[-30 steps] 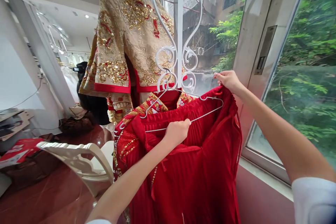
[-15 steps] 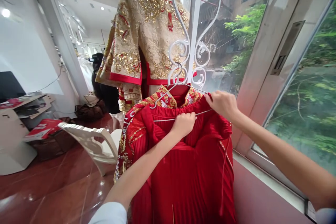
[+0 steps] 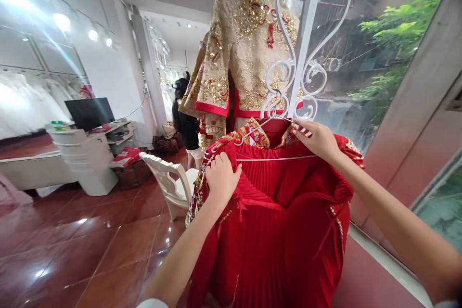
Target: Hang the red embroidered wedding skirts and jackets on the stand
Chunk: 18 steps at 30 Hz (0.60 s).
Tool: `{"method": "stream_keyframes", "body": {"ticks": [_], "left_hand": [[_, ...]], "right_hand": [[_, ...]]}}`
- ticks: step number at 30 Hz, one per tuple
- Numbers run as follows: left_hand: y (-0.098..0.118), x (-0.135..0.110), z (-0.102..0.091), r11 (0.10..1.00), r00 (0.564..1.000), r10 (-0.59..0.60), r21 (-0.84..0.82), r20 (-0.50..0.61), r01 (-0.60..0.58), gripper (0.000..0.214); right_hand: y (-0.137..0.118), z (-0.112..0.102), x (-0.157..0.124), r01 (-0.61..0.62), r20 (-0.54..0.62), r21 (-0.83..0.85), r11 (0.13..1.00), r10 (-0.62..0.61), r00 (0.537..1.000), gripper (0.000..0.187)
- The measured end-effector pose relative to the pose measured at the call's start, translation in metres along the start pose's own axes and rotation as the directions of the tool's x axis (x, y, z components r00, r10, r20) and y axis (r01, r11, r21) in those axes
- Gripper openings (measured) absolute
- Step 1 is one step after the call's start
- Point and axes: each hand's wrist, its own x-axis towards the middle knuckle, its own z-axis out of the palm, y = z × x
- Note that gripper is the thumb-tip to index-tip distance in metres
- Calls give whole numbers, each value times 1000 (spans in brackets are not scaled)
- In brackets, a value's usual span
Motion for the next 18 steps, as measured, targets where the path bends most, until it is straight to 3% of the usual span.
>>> {"method": "stream_keyframes", "body": {"ticks": [3,6,7,9,11,14,16,18], "left_hand": [[-8,5,4,999,991,19,-37,135,-14,31],[-19,17,0,938,962,46,-343,271,52,30],[-25,22,-3,853,947,46,-506,317,128,30],[-35,34,-9,591,921,37,-751,388,293,27],[-41,47,-16,375,910,3,-844,414,383,21],[-42,68,-31,151,889,-90,-876,449,457,14],[-41,83,-47,19,856,-135,-863,499,506,14],[-41,99,-65,-20,843,-147,-853,518,521,14]], "right_hand": [[-34,18,15,-116,-123,56,992,122,985,37],[-65,38,32,-293,-221,157,943,323,920,36],[-72,43,37,-347,-235,183,920,384,893,36],[-81,51,45,-425,-248,203,882,466,849,36],[-84,55,50,-446,-248,205,871,487,837,32],[-84,57,54,-455,-230,249,855,509,830,25],[-86,58,56,-483,-233,301,822,555,799,21],[-88,60,58,-515,-240,344,785,604,760,19]]}}
